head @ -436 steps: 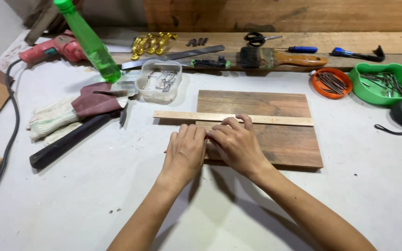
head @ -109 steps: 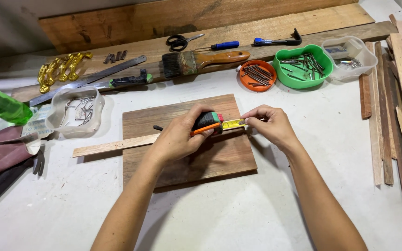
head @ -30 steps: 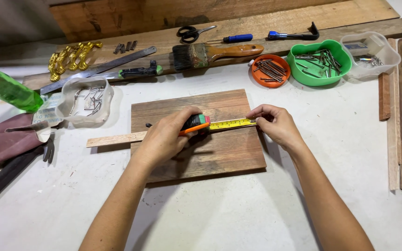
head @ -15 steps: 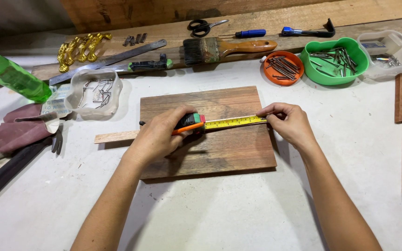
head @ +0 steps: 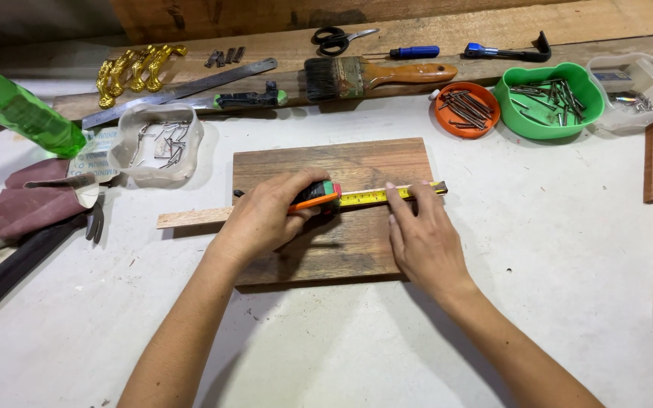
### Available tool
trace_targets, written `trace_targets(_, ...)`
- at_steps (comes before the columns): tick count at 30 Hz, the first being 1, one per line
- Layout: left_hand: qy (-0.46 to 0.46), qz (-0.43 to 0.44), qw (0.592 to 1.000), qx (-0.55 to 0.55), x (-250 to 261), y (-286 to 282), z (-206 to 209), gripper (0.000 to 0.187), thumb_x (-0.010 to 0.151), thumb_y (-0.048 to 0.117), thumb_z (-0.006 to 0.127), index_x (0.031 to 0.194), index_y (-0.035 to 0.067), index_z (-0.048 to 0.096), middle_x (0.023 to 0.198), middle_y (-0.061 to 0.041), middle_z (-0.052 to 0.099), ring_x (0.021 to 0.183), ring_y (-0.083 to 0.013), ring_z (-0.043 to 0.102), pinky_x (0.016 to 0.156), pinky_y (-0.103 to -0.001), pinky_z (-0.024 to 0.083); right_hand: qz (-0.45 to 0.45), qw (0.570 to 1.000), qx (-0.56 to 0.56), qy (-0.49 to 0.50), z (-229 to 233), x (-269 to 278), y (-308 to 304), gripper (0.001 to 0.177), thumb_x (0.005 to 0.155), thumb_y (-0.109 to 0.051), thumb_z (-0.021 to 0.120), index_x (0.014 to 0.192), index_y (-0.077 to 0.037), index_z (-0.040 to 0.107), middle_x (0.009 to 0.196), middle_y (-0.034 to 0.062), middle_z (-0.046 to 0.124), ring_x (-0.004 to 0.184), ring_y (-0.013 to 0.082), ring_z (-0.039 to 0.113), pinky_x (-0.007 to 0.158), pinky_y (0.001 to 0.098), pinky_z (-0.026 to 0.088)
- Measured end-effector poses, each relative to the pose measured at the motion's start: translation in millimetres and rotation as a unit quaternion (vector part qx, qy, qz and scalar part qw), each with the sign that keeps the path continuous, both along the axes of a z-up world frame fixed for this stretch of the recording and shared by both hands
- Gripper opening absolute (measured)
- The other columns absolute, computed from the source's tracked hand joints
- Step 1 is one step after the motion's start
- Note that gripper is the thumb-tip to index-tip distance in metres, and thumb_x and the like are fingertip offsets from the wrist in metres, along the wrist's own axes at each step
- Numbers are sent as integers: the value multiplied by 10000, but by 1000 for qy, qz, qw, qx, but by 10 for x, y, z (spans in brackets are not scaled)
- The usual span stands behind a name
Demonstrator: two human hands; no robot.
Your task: The recorder is sanding a small piece of wood, then measuring and marking it with a pencil and tape measure before hammering a nail into it to join another piece.
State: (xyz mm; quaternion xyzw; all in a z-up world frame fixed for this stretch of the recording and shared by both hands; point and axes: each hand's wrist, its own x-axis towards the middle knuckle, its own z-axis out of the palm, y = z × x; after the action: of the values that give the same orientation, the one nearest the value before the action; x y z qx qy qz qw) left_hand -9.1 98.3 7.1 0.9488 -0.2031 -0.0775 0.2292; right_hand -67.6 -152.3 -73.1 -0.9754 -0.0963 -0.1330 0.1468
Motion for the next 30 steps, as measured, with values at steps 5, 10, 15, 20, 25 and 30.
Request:
trace_targets(5, 13, 16, 1000, 0, 8, -11, -20, 627, 812, 134, 747, 1368, 339, 540, 1198, -26, 713, 1128, -274, 681, 957, -462, 547, 17, 996, -84, 7, -98, -83, 323, 607, 1016, -546, 419, 1575, -315, 372, 1486, 308, 365, 1427, 458, 333, 1169, 577, 239)
trace_targets(10, -29, -11, 999, -30, -4, 23, -7, 613, 814, 98, 744, 1367, 292, 564, 1209, -62, 715, 1109, -325, 678, 924, -476, 554, -11, 996, -86, 38, -28, -89, 467, 681, 959, -642, 405, 1569, -351, 323, 1488, 305, 365, 1416, 462, 304, 1117, 694, 144)
trace_targets(15, -38, -30, 998, -38, 21, 52, 0, 604, 799, 122, 764, 1354, 267, 573, 1207, -91, 709, 1103, -350, 673, 917, -482, 548, -19, 988, -152, 22, -44, -81, 467, 673, 970, -619, 398, 1576, -339, 313, 1467, 276, 404, 1417, 428, 356, 1114, 792, 104)
trace_targets(20, -44, -36, 998, -41, 51, 42, 11, 589, 806, 126, 768, 1351, 251, 582, 1201, -106, 709, 1114, -353, 668, 928, -481, 542, -22, 983, -177, 32, -3, -56, 475, 650, 974, -595, 391, 1566, -340, 316, 1447, 279, 425, 1395, 432, 378, 1078, 806, 111)
trace_targets(25, -41, -48, 996, -63, 68, 111, 11, 581, 797, 104, 772, 1339, 214, 592, 1196, -122, 713, 1116, -351, 670, 965, -465, 538, -18, 984, -179, 20, -24, -52, 458, 632, 986, -574, 383, 1572, -346, 320, 1435, 279, 446, 1372, 436, 411, 1072, 809, 125)
trace_targets(30, 49, 22, 998, -14, 36, 163, 193, 607, 791, 101, 765, 1347, 279, 601, 1166, -76, 745, 1077, -282, 716, 950, -431, 564, -17, 976, -211, 44, -52, -24, 468, 610, 1010, -590, 345, 1572, -357, 300, 1446, 280, 443, 1387, 462, 395, 1098, 797, 115)
